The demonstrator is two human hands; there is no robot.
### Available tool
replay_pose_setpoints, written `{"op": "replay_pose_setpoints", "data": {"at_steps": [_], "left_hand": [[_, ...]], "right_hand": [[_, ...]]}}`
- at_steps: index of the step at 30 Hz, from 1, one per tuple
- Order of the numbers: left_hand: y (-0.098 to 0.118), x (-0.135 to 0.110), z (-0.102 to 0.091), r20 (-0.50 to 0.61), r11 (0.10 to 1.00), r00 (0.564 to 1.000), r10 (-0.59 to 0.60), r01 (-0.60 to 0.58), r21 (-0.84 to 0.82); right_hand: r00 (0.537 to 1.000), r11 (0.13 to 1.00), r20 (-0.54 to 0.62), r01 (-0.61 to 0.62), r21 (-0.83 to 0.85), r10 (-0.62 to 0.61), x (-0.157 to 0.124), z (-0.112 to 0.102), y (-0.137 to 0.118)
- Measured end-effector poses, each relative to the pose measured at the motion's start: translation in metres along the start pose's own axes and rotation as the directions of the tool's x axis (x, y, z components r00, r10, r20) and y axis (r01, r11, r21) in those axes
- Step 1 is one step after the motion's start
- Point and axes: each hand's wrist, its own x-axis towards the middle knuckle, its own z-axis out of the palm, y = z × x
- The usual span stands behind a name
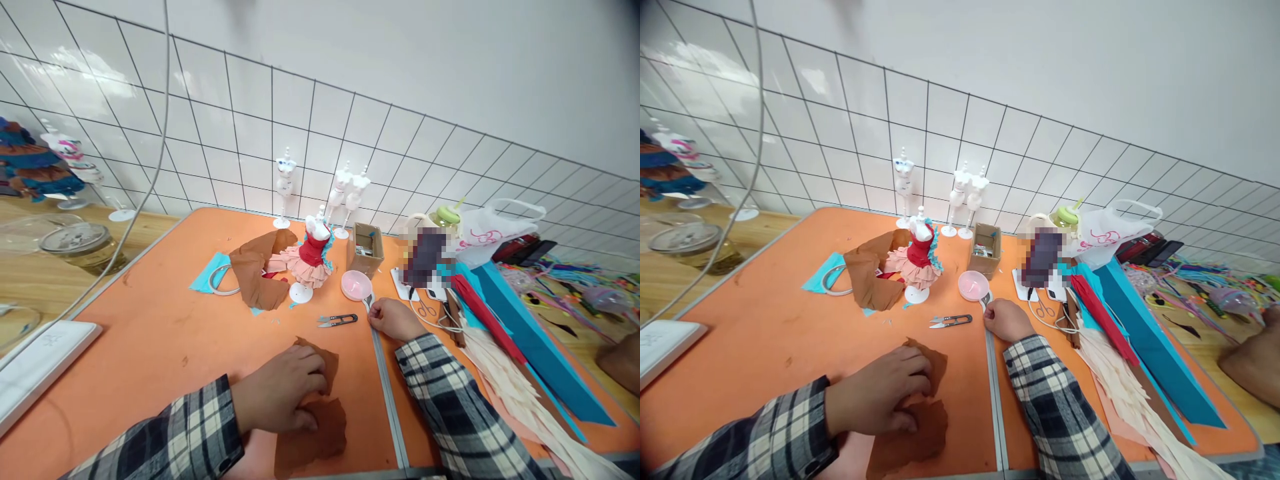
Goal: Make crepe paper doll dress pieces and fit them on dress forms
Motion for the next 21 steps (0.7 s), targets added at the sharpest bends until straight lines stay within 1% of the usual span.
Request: {"op": "replay_pose_setpoints", "data": {"at_steps": [5, 8, 9, 10, 11, 12, 13, 14, 15, 16, 17, 18, 19, 20, 21], "left_hand": [[0.000, 0.000, 0.001, -0.003, 1.000, 1.000, 0.013, -0.013, 0.013], [-0.003, 0.000, 0.000, -0.018, 1.000, 1.000, 0.006, -0.006, 0.006], [-0.005, -0.001, -0.001, -0.027, 1.000, 1.000, -0.004, 0.004, 0.007], [-0.008, -0.001, -0.002, -0.038, 1.000, 0.999, -0.018, 0.018, 0.009], [-0.010, -0.001, -0.003, -0.053, 0.999, 0.998, -0.036, 0.037, 0.013], [-0.012, -0.002, -0.005, -0.069, 0.998, 0.996, -0.058, 0.059, 0.018], [-0.015, -0.002, -0.006, -0.087, 0.996, 0.993, -0.079, 0.082, 0.022], [-0.017, -0.002, -0.008, -0.104, 0.994, 0.990, -0.100, 0.103, 0.026], [-0.019, -0.001, -0.009, -0.120, 0.992, 0.986, -0.118, 0.122, 0.029], [-0.021, -0.001, -0.011, -0.133, 0.990, 0.982, -0.133, 0.138, 0.033], [-0.023, -0.001, -0.012, -0.145, 0.988, 0.979, -0.144, 0.151, 0.038], [-0.025, -0.001, -0.013, -0.156, 0.986, 0.976, -0.153, 0.161, 0.043], [-0.027, -0.001, -0.014, -0.169, 0.984, 0.973, -0.159, 0.170, 0.050], [-0.029, -0.002, -0.015, -0.186, 0.983, 0.969, -0.163, 0.177, 0.057], [-0.031, -0.004, -0.016, -0.212, 0.980, 0.962, -0.172, 0.189, 0.065]], "right_hand": [[0.999, 0.996, -0.028, -0.027, 0.086, 0.030, 0.000, 0.006, 0.009], [0.999, 0.978, -0.009, -0.032, 0.207, 0.034, 0.001, 0.009, 0.018], [0.999, 0.969, -0.029, -0.035, 0.246, 0.043, -0.001, 0.010, 0.020], [0.995, 0.962, -0.080, -0.038, 0.269, 0.062, -0.004, 0.010, 0.020], [0.983, 0.960, -0.165, -0.036, 0.278, 0.084, -0.008, 0.011, 0.018], [0.958, 0.963, -0.270, -0.023, 0.268, 0.098, -0.014, 0.013, 0.012], [0.918, 0.969, -0.386, 0.002, 0.247, 0.097, -0.022, 0.016, 0.004], [0.887, 0.968, -0.460, 0.075, 0.238, 0.044, -0.030, 0.020, -0.006], [0.884, 0.955, -0.464, 0.191, 0.229, -0.066, -0.039, 0.025, -0.019], [0.879, 0.922, -0.425, 0.327, 0.207, -0.216, -0.047, 0.032, -0.032], [0.855, 0.871, -0.352, 0.459, 0.173, -0.381, -0.054, 0.039, -0.045], [0.818, 0.824, -0.273, 0.552, 0.127, -0.506, -0.060, 0.046, -0.057], [0.784, 0.785, -0.195, 0.613, 0.091, -0.589, -0.065, 0.053, -0.067], [0.766, 0.766, -0.146, 0.639, 0.070, -0.626, -0.068, 0.060, -0.075], [0.758, 0.757, -0.105, 0.651, 0.058, -0.643, -0.070, 0.065, -0.080]]}}
